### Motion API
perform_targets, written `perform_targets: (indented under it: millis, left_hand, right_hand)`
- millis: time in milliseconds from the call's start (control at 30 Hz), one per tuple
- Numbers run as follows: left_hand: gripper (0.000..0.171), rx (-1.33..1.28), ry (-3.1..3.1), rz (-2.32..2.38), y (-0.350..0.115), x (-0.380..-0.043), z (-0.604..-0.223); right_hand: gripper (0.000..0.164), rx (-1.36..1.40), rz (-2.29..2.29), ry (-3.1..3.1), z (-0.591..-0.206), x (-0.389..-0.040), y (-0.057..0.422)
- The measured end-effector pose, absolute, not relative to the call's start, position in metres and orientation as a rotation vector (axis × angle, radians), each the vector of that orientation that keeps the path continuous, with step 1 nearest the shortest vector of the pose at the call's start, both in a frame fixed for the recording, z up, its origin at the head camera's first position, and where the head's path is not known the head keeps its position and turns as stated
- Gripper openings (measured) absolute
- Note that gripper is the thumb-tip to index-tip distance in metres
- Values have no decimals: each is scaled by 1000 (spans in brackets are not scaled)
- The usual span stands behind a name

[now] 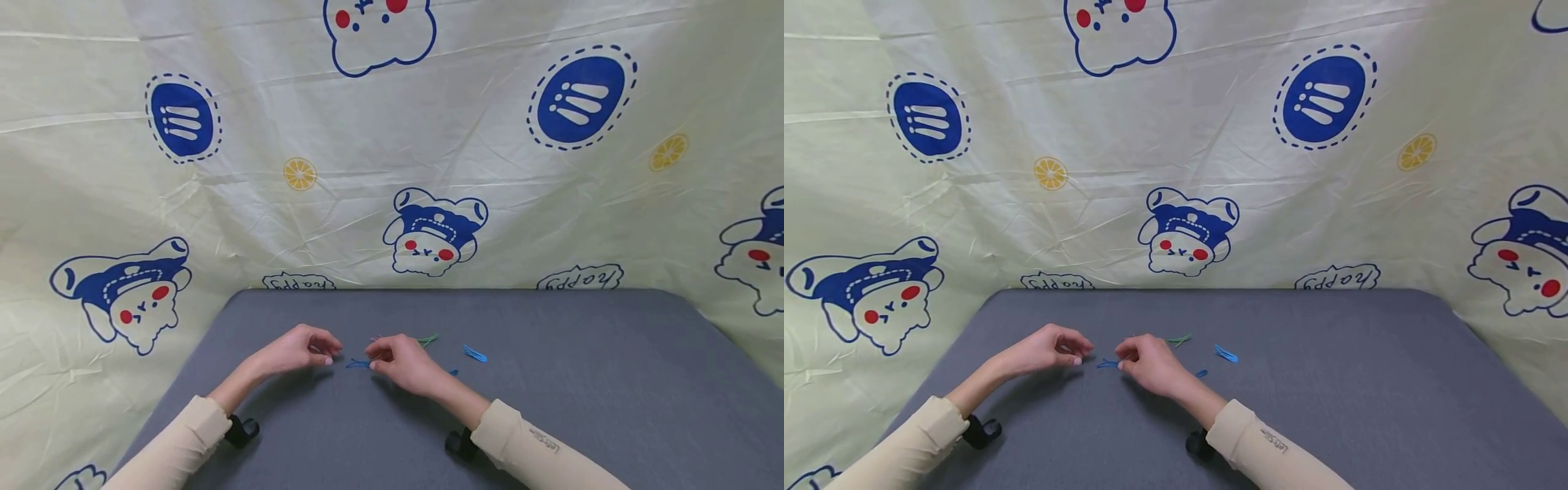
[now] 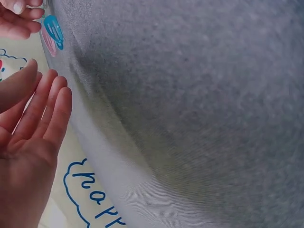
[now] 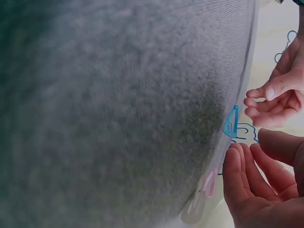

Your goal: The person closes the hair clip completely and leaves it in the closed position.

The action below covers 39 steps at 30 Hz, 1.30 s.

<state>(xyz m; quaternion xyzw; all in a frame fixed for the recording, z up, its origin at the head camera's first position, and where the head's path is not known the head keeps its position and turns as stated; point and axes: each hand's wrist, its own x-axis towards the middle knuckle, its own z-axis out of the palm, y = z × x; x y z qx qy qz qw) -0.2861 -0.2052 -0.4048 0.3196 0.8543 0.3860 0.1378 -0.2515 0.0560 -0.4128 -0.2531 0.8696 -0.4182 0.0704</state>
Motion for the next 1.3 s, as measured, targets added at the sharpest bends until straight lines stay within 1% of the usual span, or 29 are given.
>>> perform_targets:
  millis: [333,567,1300]
  left_hand:
    - [24,827,2359,1214,-210,-292,-412]
    - [24,785,2317,1227,-209,-295,-411]
    - [26,722,2295,1210,-209,-295,-413]
  right_hand:
    - [22,-821,-1219,2653,-420,-259,49]
    - [22,-787,-1225,2636,-420,-265,46]
    - [10,-726,-1260,2674,-429,-270,41]
